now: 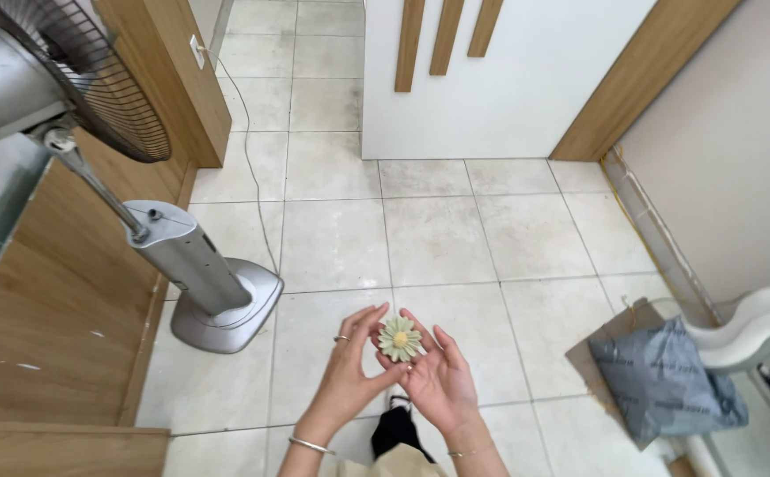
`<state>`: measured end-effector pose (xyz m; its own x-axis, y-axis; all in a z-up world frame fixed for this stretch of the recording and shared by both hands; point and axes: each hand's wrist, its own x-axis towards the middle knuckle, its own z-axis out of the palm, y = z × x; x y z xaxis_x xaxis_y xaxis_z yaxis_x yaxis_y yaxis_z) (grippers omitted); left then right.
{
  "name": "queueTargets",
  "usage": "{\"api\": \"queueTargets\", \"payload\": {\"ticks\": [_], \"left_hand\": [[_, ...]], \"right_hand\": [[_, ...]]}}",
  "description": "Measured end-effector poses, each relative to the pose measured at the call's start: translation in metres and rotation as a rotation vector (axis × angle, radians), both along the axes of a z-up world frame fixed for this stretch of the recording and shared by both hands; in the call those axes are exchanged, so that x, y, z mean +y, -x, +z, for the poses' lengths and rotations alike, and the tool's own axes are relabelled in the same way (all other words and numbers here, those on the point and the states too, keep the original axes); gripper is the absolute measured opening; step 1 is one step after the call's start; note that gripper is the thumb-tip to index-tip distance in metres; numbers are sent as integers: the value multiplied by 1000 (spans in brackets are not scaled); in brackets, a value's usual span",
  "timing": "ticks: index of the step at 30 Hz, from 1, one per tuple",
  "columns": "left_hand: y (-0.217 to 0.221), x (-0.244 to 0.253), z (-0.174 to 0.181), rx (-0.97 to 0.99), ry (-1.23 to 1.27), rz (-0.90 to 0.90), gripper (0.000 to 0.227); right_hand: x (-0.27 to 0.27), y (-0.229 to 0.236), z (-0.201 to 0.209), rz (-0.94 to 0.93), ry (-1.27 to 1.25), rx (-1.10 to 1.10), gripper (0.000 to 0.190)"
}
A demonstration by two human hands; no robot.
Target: The recorder selects small flower-shaped craft decorations from a display shelf and places them onto a workstation to organize them with others.
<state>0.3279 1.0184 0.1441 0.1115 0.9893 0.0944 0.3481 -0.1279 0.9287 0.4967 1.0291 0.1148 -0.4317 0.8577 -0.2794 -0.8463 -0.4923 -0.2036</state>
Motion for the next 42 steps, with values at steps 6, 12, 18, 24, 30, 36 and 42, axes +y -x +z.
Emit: {"api": "queueTargets", "payload": {"ticks": [6, 12, 18, 24, 30, 36, 42], "left_hand": [[-35, 115, 12, 18, -30, 89, 89], [-60, 195, 21, 7, 0, 122, 86], [-41, 265, 18, -10, 113, 233, 79], [-7, 352, -9, -37, 32, 258, 71], [45, 480, 4, 11, 45, 191, 71], [110, 584, 25, 81, -26, 199, 70], [150, 643, 17, 115, -42, 241, 76]], "right_hand": [[125, -28, 21, 118, -129, 43, 57], [213, -47, 19, 162, -116, -2, 57], [286, -18, 34, 185, -44, -56, 57], [372, 5, 6, 196, -63, -43, 56], [493, 55, 19, 144, -45, -95, 55], [598, 118, 32, 130, -75, -86, 56], [662, 162, 24, 138, -77, -21, 55]]}}
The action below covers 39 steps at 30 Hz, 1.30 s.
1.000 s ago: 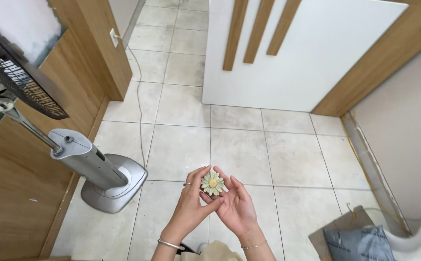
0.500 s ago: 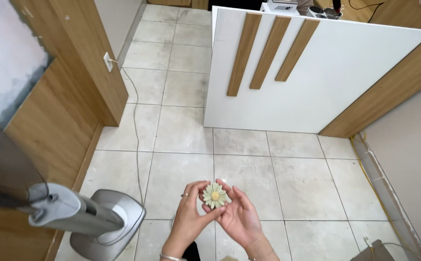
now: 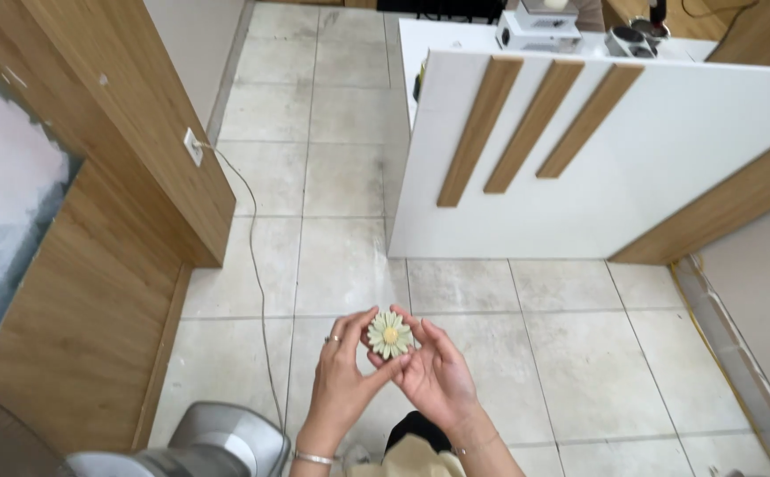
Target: The recorder selects small flower-shaped craft decorations from a display shelf and places them onto a workstation to organize them with others.
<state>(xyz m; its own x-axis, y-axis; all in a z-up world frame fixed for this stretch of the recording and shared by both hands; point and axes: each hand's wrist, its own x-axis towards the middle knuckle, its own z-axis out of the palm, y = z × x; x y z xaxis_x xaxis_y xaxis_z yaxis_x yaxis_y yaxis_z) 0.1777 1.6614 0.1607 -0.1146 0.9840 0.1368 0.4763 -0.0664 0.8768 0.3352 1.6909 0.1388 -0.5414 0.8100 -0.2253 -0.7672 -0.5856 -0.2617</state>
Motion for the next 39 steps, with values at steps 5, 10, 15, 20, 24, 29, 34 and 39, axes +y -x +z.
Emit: {"api": "queueTargets", "payload": {"ticks": [5, 10, 15, 20, 24, 29, 34, 39], "left_hand": [[25, 57, -3, -41, 88, 21, 89], [52, 132, -17, -46, 162, 41, 100], [77, 222, -29, -71, 132, 19, 101], [91, 316, -20, -130, 97, 78, 101], [101, 374, -14, -212, 144, 119, 103], [111, 430, -18, -222, 141, 104, 105], [129, 496, -20, -198, 153, 28, 104], [161, 583, -32, -152, 118, -73, 84]], "right_hand": [[62, 24, -9, 63, 20, -56, 55], [145, 47, -27, 171, 8, -64, 55], [245, 71, -33, 239, 16, 12, 54], [357, 84, -24, 276, -48, -27, 53], [421, 94, -19, 289, -140, 30, 54], [471, 102, -14, 244, -45, -83, 56], [525, 116, -25, 214, -2, -130, 53], [599, 134, -70, 215, -120, 119, 49]]}}
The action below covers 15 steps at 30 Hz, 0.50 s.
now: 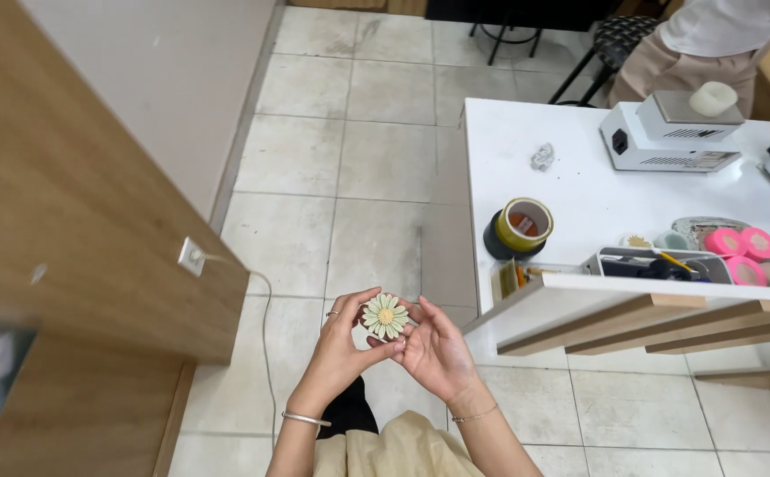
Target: The recorder selects small flower-shaped craft decorations from a display shelf and places them onto a workstation to organize them with others.
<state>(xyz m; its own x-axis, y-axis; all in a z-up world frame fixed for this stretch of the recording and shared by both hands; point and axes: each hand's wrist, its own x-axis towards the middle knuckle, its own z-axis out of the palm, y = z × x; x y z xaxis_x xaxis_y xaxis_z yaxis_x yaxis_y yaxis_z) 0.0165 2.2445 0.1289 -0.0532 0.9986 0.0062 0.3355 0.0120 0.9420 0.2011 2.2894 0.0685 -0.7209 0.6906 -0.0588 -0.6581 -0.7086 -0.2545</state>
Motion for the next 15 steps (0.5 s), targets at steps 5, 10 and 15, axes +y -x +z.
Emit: {"api": "queueTargets", "payload": {"ticks": [5, 10, 15], "left_hand": [[47, 101, 14, 6, -17, -70, 76], [90, 194, 19, -4, -52, -125, 74], [118, 256, 12, -33, 33, -91, 77]], "right_hand": [[79, 56, 52, -142, 92, -166, 50], [162, 104, 59, -266, 117, -311, 53], [211, 132, 29, -240, 8, 73, 52]]}}
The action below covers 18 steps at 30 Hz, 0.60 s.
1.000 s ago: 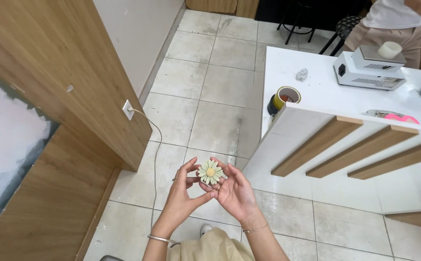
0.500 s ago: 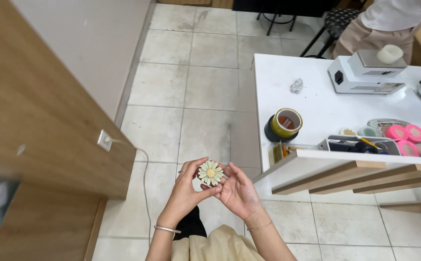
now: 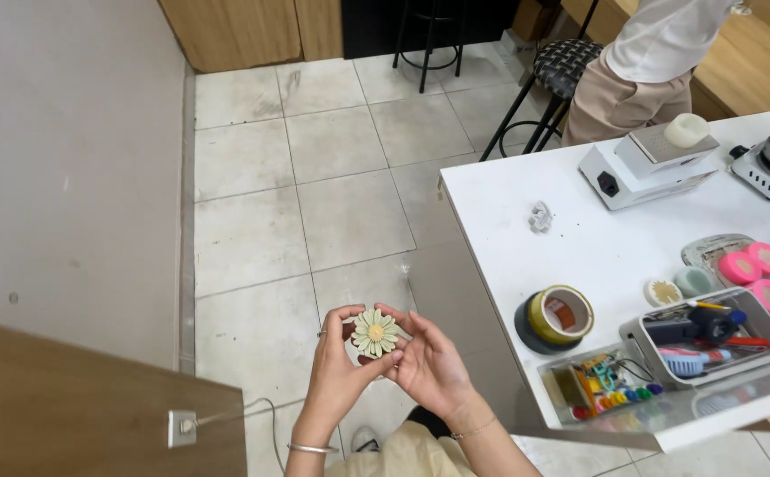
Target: The recorder selects small flower-shaped craft decorations from a display shelf and places them onto a workstation to organize them with others.
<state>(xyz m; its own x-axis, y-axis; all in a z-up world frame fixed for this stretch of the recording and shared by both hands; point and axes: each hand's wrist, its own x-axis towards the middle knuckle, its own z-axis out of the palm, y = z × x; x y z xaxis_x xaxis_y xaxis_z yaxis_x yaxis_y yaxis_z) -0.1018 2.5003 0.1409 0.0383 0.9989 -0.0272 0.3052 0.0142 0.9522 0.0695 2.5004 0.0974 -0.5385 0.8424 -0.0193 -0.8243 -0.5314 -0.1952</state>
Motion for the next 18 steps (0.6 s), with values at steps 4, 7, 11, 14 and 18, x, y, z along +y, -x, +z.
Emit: {"api": "queueTargets", "payload": {"ticks": [4, 7, 11, 14, 18], "left_hand": [[6, 55, -4, -24, -3, 8, 78], [5, 92, -9, -1, 2, 21, 79], [2, 150, -27, -55, -22, 42, 78], [3, 205, -31, -84, -73, 34, 86], [-3, 295, -27, -70, -33, 22, 107]], "right_hand": [[48, 21, 16, -100, 133, -200, 52], [82, 31, 23, -146, 236, -202, 51], [143, 32, -6, -181, 258, -119, 49], [205, 27, -30, -188, 238, -49, 49], [299, 9, -20, -216, 216, -45, 49]]}}
